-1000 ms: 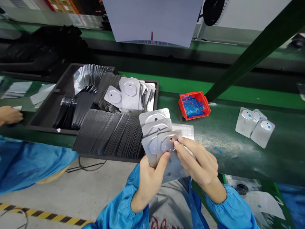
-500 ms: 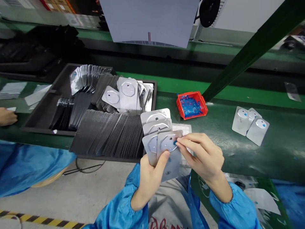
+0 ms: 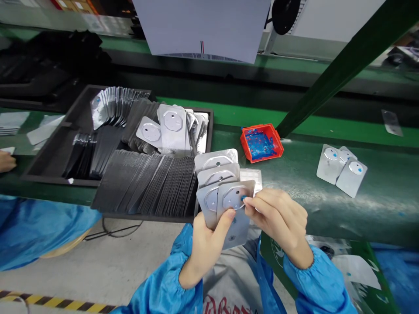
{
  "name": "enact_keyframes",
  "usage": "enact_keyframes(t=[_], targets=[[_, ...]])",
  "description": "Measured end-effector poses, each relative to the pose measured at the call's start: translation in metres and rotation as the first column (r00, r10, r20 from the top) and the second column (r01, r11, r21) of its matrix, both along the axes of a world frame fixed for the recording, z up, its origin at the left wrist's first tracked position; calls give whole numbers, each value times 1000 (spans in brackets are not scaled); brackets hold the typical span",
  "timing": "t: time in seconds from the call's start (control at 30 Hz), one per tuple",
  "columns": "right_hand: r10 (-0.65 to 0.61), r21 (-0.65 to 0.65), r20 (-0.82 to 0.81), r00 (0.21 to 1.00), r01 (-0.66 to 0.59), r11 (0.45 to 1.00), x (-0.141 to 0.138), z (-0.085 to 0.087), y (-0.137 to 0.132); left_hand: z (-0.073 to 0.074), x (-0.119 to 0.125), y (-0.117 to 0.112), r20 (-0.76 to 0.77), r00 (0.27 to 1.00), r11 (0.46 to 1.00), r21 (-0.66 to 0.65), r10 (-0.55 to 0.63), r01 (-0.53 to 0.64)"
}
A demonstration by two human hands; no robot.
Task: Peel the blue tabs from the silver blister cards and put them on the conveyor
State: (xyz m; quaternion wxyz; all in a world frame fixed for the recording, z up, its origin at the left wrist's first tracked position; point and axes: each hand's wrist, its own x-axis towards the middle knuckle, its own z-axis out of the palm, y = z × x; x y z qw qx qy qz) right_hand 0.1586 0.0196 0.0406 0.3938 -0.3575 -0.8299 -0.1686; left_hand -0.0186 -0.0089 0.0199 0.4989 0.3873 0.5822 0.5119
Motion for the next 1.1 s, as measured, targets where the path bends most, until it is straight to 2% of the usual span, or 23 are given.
enact_keyframes(t=[0.1, 0.17, 0.23, 0.3, 0.33, 0.4, 0.47, 0.53, 0.6, 0.67, 0.7, 0.73, 0.8, 0.87, 0.93, 1.0, 1.03, 1.07, 1.1], targets=[[21, -23, 33, 999, -20, 1000, 3, -1, -3, 2, 0, 0, 20, 1000, 1000, -14, 17, -16], [35, 1, -6, 999, -35, 999, 1, -4, 0, 0, 0, -1, 18, 1000, 1000, -20, 15, -15], [16, -16, -127, 992, -18, 1000, -3, -6, 3, -4, 1, -3, 9, 1000, 1000, -22, 6, -5], [-65, -166, -317, 946, 12, 986, -11, -7, 4, -8, 2, -3, 1, 1000, 1000, -17, 9, -9], [-118, -288, -398, 910, -1, 958, -16, -8, 2, -9, 3, -3, -3, 1000, 1000, -13, 16, -16], [-204, -504, -507, 837, -95, 859, -24, -9, -4, -11, 3, -2, -5, 1000, 1000, -22, 16, -16], [-278, -624, -578, 767, -196, 757, -25, -15, -10, -16, 0, -2, 2, 1000, 998, -55, -1, 1], [-393, -667, -631, 668, -210, 715, -8, -23, -12, -27, -8, -2, 34, 999, 993, -120, -14, 18], [-535, -673, -660, 528, -98, 733, 29, -29, -8, -41, -18, -2, 113, 993, 977, -209, -31, 54], [-655, -659, -656, 376, 139, 739, 82, -28, 3, -51, -26, -1, 197, 977, 955, -263, -84, 135], [-710, -658, -631, 313, 269, 703, 112, -25, 10, -52, -28, 0, 209, 971, 951, -255, -121, 173], [-777, -680, -569, 268, 379, 628, 141, -20, 18, -50, -28, 1, 197, 968, 952, -230, -158, 202], [-830, -691, -518, 207, 470, 549, 191, -9, 34, -41, -25, 4, 129, 970, 962, -157, -204, 224], [-877, -706, -448, 176, 531, 468, 223, 2, 46, -31, -20, 5, 73, 971, 966, -108, -228, 235], [-913, -701, -372, 167, 594, 394, 234, 7, 50, -26, -16, 4, 73, 957, 951, -111, -281, 288], [-931, -672, -314, 188, 648, 358, 224, 4, 47, -26, -13, 2, 99, 947, 937, -145, -307, 319], [-932, -662, -295, 211, 658, 359, 211, 0, 43, -26, -11, 2, 117, 944, 931, -167, -309, 326], [-921, -655, -287, 264, 648, 389, 194, -5, 38, -27, -8, 2, 134, 944, 928, -186, -300, 321], [-894, -650, -287, 344, 615, 446, 174, -11, 31, -26, -5, 3, 149, 946, 928, -204, -287, 313]])
